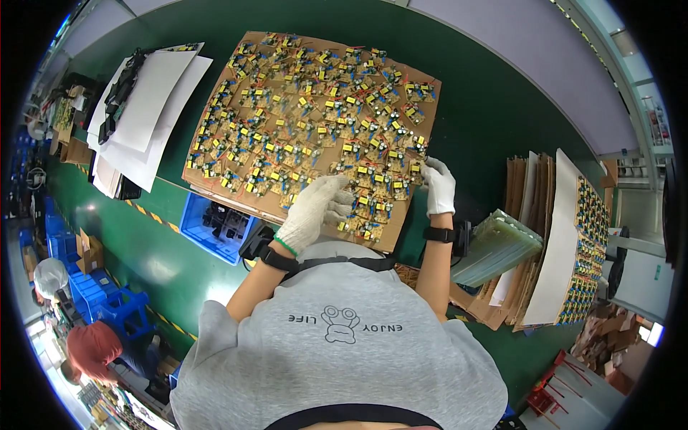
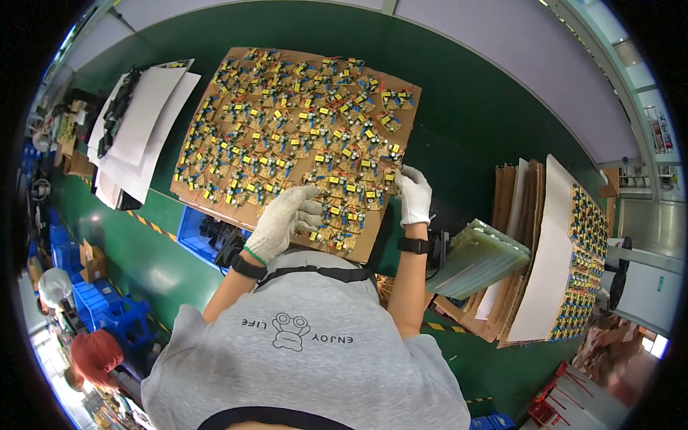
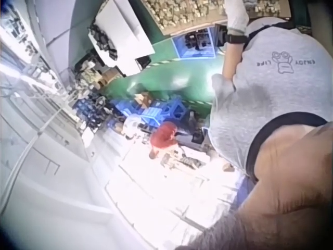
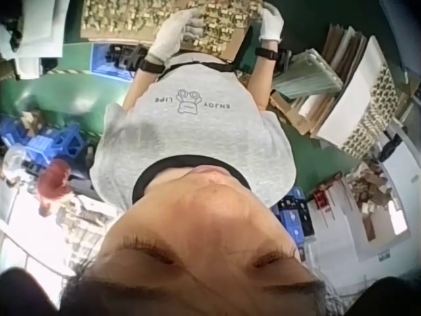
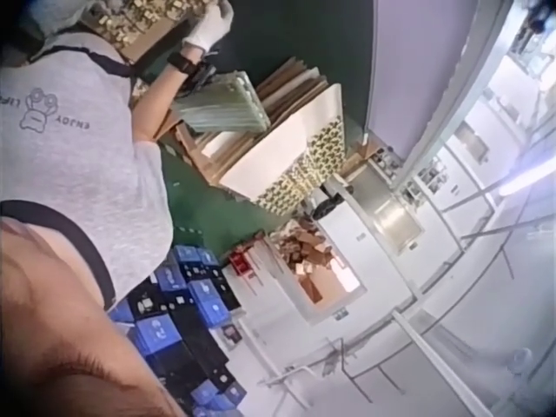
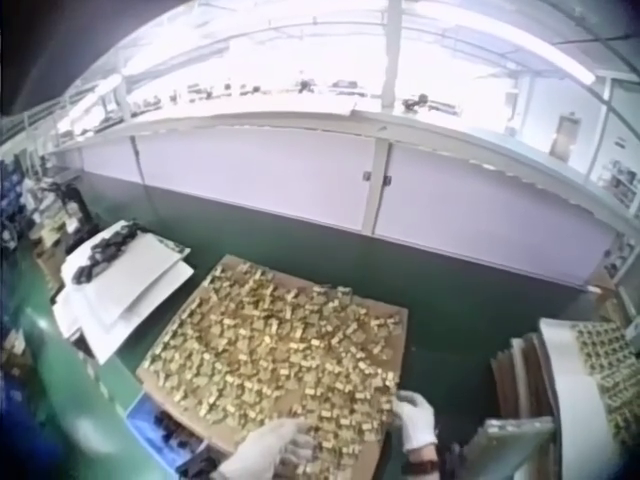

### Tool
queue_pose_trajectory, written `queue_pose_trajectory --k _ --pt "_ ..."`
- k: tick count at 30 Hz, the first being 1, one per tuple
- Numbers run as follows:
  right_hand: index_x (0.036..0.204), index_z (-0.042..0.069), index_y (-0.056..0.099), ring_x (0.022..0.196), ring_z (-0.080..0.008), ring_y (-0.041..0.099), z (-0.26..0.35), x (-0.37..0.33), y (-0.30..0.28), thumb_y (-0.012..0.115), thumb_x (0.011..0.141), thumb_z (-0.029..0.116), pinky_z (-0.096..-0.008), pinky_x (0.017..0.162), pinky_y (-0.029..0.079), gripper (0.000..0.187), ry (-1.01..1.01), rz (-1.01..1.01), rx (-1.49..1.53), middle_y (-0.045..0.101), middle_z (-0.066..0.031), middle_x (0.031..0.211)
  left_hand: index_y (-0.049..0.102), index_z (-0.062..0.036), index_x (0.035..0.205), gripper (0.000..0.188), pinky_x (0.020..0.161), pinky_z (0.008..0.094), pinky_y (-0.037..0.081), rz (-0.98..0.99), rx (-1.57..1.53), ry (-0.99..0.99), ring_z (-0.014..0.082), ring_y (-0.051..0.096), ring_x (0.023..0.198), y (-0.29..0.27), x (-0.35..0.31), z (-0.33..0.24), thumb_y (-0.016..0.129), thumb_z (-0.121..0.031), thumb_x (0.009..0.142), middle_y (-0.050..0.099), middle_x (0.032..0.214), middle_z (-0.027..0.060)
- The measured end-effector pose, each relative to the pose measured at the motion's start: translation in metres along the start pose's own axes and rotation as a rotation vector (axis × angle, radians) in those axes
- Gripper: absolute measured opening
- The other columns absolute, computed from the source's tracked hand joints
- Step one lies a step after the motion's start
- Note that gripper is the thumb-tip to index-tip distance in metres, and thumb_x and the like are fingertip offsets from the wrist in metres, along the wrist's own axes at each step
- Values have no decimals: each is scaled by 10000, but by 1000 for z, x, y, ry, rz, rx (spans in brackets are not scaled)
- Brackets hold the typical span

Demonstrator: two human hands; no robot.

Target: The person picks up circuit boards from a cardboard sheet and places them into a green slotted rack. After clearing the sheet, they remove it to reveal more circuit boards underneath and continue sorting them into the rack.

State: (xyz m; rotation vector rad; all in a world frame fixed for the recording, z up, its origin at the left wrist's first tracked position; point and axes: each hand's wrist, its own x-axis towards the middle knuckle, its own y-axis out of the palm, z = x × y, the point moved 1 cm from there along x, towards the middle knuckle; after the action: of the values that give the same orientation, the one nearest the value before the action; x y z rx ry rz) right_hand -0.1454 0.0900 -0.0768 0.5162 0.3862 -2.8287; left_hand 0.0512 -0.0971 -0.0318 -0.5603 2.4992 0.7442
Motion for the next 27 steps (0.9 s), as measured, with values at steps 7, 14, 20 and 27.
queue_pose_trajectory --k 7,14,20,27 --pt "1096 -56 614 834 -120 615 -17 -7 14 703 834 144 -241 756 495 342 -223 -199 185 667 -90 949 496 3 1259 507 671 279 530 20 11 -9 179 621 800 0 0 0 474 -409 964 608 989 128" --pt "1007 -37 666 828 -119 615 -16 -8 12 713 828 159 -245 767 486 269 -255 -172 1 677 -72 923 502 9 1251 485 663 266 529 24 7 -1 174 626 785 0 1 1 468 -385 971 614 963 114" --pt "1002 -32 672 863 -123 612 -15 -3 15 691 846 187 -251 787 484 269 -215 -205 89 673 -88 967 487 22 1257 481 634 261 520 29 -27 -10 167 616 754 -1 4 1 485 -362 967 603 911 87" --pt "1100 7 589 667 -95 544 -50 -11 13 450 978 399 -234 564 453 433 -91 -419 296 635 -66 927 465 41 1259 532 616 248 498 56 -89 -21 152 596 745 3 0 -5 511 -391 951 582 887 76"
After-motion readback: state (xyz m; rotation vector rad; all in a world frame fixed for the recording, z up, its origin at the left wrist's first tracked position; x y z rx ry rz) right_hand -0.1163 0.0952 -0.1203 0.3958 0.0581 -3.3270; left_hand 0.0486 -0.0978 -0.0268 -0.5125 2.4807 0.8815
